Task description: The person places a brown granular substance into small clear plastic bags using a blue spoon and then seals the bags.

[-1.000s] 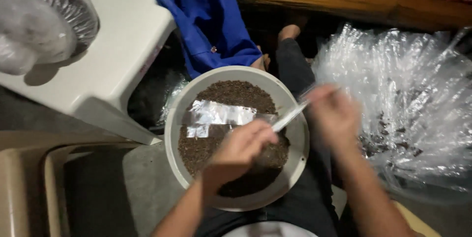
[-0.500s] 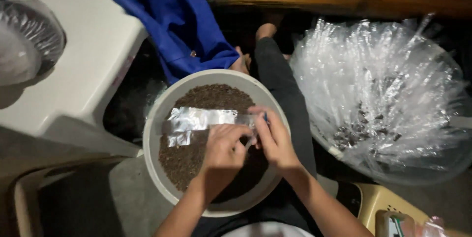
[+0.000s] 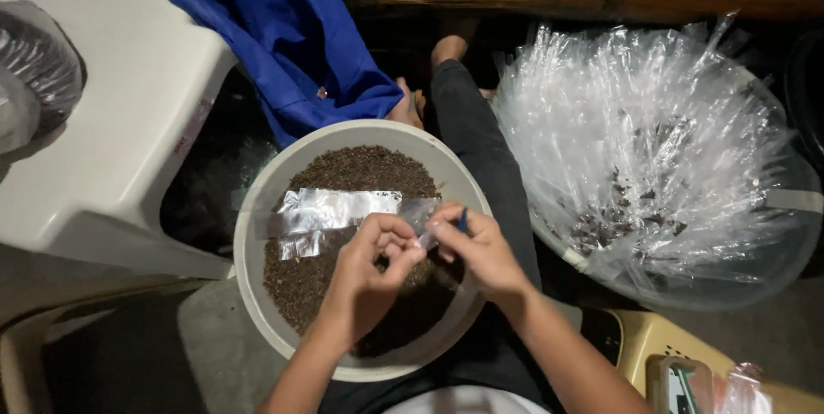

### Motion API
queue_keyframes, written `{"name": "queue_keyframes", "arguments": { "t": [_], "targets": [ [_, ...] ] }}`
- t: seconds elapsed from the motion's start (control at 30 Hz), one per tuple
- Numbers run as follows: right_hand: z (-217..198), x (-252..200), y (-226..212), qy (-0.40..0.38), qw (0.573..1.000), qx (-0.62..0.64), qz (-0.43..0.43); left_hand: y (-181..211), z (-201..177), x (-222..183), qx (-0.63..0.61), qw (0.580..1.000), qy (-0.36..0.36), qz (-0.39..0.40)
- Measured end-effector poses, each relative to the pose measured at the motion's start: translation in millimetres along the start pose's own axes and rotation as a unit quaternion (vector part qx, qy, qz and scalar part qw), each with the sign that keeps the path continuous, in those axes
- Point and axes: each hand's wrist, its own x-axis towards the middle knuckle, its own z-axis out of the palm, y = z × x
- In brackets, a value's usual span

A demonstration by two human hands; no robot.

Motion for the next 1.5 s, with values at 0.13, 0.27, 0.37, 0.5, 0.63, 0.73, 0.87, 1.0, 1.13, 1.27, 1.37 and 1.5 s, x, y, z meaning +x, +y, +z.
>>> {"name": "queue_keyframes", "arguments": {
  "t": [0.13,0.27,0.37,0.5,0.63,0.73,0.87,1.0,1.13,1.27,1.37,1.5],
  "targets": [
    [3.4,-7.8,-18.5,-0.05,0.968,0.174,0.175,-38.1,4.5,11.2,0.021,0.993,0.056,0.099],
    [5.3,2.0,-20.8,0.023,0.99,0.1,0.093,-3.1,-6.0,7.1,0.012,0.995,-0.087,-0.048],
    [19.9,-5.9,-0.6,0.043,0.992,0.038,0.114,-0.2,-8.2,14.2,0.032,0.997,-0.016,-0.064],
    [34.2,-26.9,-19.6,-0.002,0.997,-0.056,0.052,31.3,-43.0,39.6,-0.051,0.987,0.138,-0.06],
    [4.7,-37.8,-31.4,0.007,0.983,-0.161,-0.087,40.9,-44.0,67.4,-0.103,0.964,0.239,0.055],
    [-67.9,-42.7,-11.0,0.083,0.968,-0.229,-0.06,4.4,-2.0,87.0,-0.049,0.97,0.21,0.11],
    [-203.3,-62.6,21.5,0.27,0.854,-0.444,0.011,-35.2,55.4,80.3,0.341,0.92,-0.004,0.195],
    [-229.1,-69.9,17.1,0.261,0.748,-0.61,0.018,-86.3,90.2,55.1,0.488,0.855,-0.105,0.144],
    [-173.3,-51.8,-16.3,0.275,0.866,-0.418,0.015,-68.9,70.4,62.7,0.346,0.93,-0.009,0.121],
    [-93.9,-12.8,-9.3,0.227,0.956,-0.133,0.13,-15.6,24.3,52.5,0.224,0.969,0.039,0.097],
    [-17.1,12.4,-18.2,0.083,0.991,-0.104,0.03,27.3,-2.0,36.7,0.183,0.975,0.059,0.115],
    [15.2,26.5,-31.6,0.019,0.996,-0.091,-0.016,51.0,-30.0,22.1,0.153,0.975,0.099,0.129]
  ]
}}
